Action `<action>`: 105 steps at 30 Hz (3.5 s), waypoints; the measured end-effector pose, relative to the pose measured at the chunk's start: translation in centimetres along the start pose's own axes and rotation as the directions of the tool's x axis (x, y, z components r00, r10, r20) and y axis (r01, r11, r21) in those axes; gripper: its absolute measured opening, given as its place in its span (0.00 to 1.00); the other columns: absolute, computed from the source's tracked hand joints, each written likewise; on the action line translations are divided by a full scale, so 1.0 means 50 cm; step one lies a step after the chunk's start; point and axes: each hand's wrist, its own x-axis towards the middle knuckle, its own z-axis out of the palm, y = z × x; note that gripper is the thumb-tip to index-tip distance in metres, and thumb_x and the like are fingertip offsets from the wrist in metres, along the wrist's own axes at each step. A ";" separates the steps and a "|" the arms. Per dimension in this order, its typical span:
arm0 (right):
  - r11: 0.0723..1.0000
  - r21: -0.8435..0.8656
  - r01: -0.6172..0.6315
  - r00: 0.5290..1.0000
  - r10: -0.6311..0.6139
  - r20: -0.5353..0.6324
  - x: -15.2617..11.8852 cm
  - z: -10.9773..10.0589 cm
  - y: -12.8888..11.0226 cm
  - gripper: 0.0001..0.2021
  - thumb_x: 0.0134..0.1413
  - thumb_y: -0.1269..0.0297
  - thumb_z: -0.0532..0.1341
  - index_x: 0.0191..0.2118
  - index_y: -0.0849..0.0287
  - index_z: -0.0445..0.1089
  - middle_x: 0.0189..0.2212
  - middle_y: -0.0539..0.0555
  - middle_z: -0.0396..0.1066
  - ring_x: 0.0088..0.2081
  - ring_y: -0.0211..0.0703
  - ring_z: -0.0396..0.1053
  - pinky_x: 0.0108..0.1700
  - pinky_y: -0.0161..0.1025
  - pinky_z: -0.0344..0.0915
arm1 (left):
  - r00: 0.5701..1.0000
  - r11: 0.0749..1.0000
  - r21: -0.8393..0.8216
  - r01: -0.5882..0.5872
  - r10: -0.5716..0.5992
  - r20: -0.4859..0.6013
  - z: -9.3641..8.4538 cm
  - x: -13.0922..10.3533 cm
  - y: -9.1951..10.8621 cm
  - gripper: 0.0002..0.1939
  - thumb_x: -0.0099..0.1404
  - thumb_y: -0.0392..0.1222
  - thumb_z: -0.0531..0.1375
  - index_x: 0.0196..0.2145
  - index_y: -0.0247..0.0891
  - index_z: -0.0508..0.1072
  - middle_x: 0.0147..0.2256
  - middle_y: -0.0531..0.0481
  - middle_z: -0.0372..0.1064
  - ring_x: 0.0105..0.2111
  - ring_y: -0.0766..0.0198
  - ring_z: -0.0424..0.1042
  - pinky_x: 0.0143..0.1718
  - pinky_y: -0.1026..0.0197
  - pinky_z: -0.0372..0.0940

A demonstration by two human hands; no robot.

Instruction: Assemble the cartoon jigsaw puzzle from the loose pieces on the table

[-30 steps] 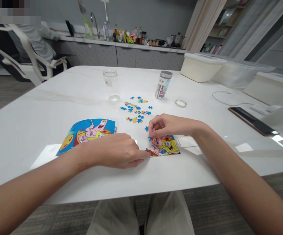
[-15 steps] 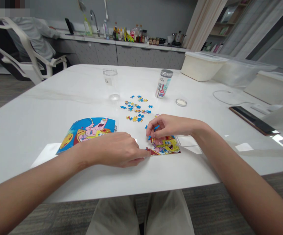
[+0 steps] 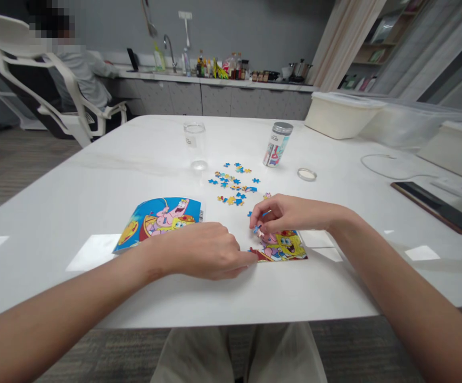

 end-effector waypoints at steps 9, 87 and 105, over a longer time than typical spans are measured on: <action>1.000 0.022 0.009 1.000 -0.009 0.016 0.002 0.000 0.004 0.08 0.49 0.66 0.62 0.36 0.61 0.71 0.27 0.51 0.73 0.27 0.35 0.69 0.30 0.33 0.64 | 0.998 0.999 0.051 -0.005 0.008 -0.068 -0.004 0.001 0.016 0.07 0.65 0.35 0.54 0.40 0.36 0.70 0.17 0.54 0.68 0.13 0.67 0.59 0.15 0.61 0.50; 0.929 -0.315 0.195 0.978 -0.162 0.129 -0.009 0.016 -0.007 0.15 0.44 0.56 0.69 0.36 0.60 0.74 0.31 0.51 0.70 0.30 0.36 0.64 0.32 0.34 0.60 | 0.999 0.999 0.040 0.029 -0.028 -0.024 0.003 0.000 0.012 0.09 0.67 0.37 0.53 0.42 0.37 0.71 0.19 0.52 0.69 0.14 0.66 0.63 0.17 0.62 0.50; 0.959 -0.072 0.275 0.961 -0.272 0.038 -0.017 0.004 -0.018 0.11 0.56 0.60 0.62 0.42 0.60 0.73 0.33 0.52 0.72 0.33 0.36 0.67 0.36 0.35 0.63 | 0.998 1.000 -0.010 0.010 -0.011 -0.061 0.009 0.000 0.009 0.08 0.67 0.36 0.53 0.40 0.36 0.70 0.18 0.53 0.68 0.14 0.67 0.60 0.17 0.61 0.48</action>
